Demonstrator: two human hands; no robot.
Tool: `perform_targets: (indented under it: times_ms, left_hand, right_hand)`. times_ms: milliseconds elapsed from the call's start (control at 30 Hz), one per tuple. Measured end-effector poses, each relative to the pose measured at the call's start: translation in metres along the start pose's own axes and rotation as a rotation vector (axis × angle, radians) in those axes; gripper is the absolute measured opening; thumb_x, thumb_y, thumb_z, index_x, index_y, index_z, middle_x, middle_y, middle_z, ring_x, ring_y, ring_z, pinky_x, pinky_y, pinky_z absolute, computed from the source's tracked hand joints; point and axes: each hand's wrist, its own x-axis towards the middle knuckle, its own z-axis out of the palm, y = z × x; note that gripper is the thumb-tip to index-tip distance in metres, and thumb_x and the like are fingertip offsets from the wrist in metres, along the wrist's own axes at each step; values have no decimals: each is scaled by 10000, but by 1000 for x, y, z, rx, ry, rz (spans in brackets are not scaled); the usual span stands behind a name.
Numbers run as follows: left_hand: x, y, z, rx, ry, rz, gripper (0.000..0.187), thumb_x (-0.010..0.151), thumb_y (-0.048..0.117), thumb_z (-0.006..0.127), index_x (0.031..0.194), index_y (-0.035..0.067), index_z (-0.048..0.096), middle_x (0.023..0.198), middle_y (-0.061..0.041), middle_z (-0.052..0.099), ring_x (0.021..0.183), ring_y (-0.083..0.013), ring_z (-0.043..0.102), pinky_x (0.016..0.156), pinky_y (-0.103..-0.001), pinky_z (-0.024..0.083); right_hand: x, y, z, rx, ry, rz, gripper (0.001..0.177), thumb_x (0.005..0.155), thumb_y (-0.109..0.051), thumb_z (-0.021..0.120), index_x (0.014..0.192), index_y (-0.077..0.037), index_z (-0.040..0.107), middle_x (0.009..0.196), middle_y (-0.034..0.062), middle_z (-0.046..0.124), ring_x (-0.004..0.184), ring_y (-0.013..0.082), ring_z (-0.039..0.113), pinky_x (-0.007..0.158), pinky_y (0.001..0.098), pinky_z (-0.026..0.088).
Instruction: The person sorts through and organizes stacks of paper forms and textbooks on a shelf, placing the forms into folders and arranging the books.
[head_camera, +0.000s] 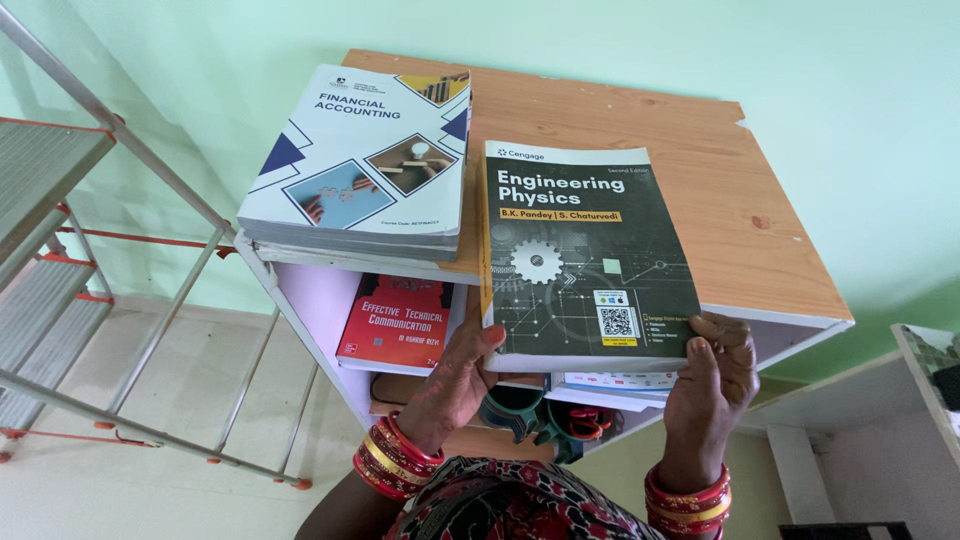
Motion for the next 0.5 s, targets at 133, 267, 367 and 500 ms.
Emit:
perform_targets:
  times_ms: [133, 267, 367, 500]
  left_hand:
    - [1, -6, -13, -4, -31, 18, 1032, 795, 332, 757, 1642, 183, 186, 1376, -126, 533, 1277, -280, 530, 1091, -508, 525]
    - [2, -24, -38, 178, -108, 135, 996, 796, 290, 697, 1665, 75, 261, 1499, -127, 534, 1403, -254, 508, 1168, -478, 393]
    - [4, -67, -81, 176, -92, 144, 915, 793, 334, 788, 1570, 156, 339, 1445, -96, 547, 1358, -233, 523, 1168, -494, 373]
    - [10, -181, -177, 167, -419, 438, 531, 1062, 574, 526, 1296, 108, 628, 1460, -109, 587, 1406, -245, 566, 1270, -492, 433]
  right_hand:
    - [-7, 6, 2, 191, 21, -9, 218, 979, 86, 575, 1168, -12, 621, 1200, 145, 652, 1100, 174, 677, 1011, 293, 588]
    - [-21, 2, 6, 175, -4, 10, 237, 956, 64, 613, 1186, 8, 609, 1223, 132, 601, 1168, 168, 630, 1105, 304, 569]
    - [-25, 0, 9, 303, -55, 36, 325, 940, 62, 656, 1232, -30, 549, 1319, 127, 556, 1302, 203, 592, 1145, 333, 561]
    - [-32, 7, -16, 373, -118, 391, 567, 894, 25, 698, 1420, -60, 504, 1241, 153, 619, 1113, 265, 665, 950, 379, 611]
